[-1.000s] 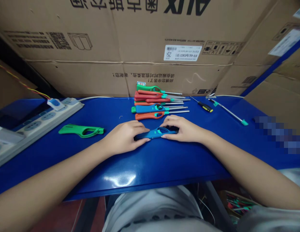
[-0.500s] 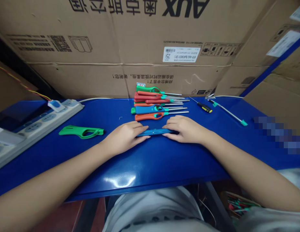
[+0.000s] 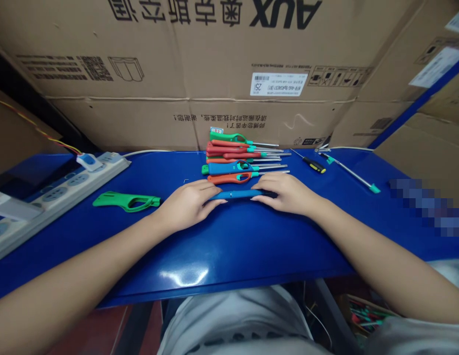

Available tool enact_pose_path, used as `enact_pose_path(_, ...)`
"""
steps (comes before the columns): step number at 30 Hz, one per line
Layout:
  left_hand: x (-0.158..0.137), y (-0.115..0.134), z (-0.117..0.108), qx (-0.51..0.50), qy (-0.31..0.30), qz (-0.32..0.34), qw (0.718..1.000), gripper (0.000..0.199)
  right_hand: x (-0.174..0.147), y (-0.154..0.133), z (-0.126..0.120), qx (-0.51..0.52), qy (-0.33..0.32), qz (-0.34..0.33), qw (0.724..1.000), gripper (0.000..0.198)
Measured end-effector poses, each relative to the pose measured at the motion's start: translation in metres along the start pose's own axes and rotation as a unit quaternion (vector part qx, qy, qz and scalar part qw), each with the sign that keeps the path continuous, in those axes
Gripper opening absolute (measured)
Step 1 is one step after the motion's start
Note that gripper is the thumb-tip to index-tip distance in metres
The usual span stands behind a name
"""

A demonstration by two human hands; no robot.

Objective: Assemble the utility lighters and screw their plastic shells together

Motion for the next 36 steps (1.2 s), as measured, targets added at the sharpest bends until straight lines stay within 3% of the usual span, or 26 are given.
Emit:
enact_pose_path(8, -0.001, -0.001, -0.004, -0.006, 0.027, -0.023, 0.999, 0.032, 0.000, -0.002, -0.006, -0.044, -0.009, 0.026, 0.999, 0.025)
enact_pose_path(13, -0.002, 0.010, -0.001, 0.013, 0.020, 0.022, 0.999, 0.040, 0.001, -0.008, -0.006, -0.052, -0.035, 0.033, 0.998, 0.038)
enact_pose_path(17, -0.003, 0.016, 0.000, 0.030, 0.011, 0.047, 0.998, 0.039, 0.001, -0.015, -0.008, -0.001, -0.020, -0.012, 1.000, 0.030)
enact_pose_path(20, -0.004, 0.017, 0.003, 0.028, -0.005, 0.043, 0.999, 0.037, 0.001, -0.021, -0.003, 0.037, -0.019, -0.048, 0.998, 0.039)
enact_pose_path(23, -0.004, 0.019, 0.005, 0.018, -0.018, 0.034, 0.999, 0.035, 0.001, -0.027, 0.004, 0.058, -0.009, -0.061, 0.996, 0.032)
enact_pose_path(27, -0.004, 0.022, 0.005, 0.000, -0.020, 0.027, 0.999, 0.034, 0.001, -0.032, 0.005, 0.078, 0.022, -0.059, 0.995, 0.027)
enact_pose_path(36, -0.001, 0.009, 0.000, 0.028, -0.016, 0.033, 0.999, 0.036, 0.002, -0.018, 0.000, 0.002, -0.023, -0.013, 1.000, 0.032)
Point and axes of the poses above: each hand's wrist, its own x-axis towards the middle knuckle, its own z-axis out of the palm, y = z × x, the point moved 5 cm from there along x, towards the middle knuckle, and after that the axes turned 4 degrees about x, right-handed, at the moved point
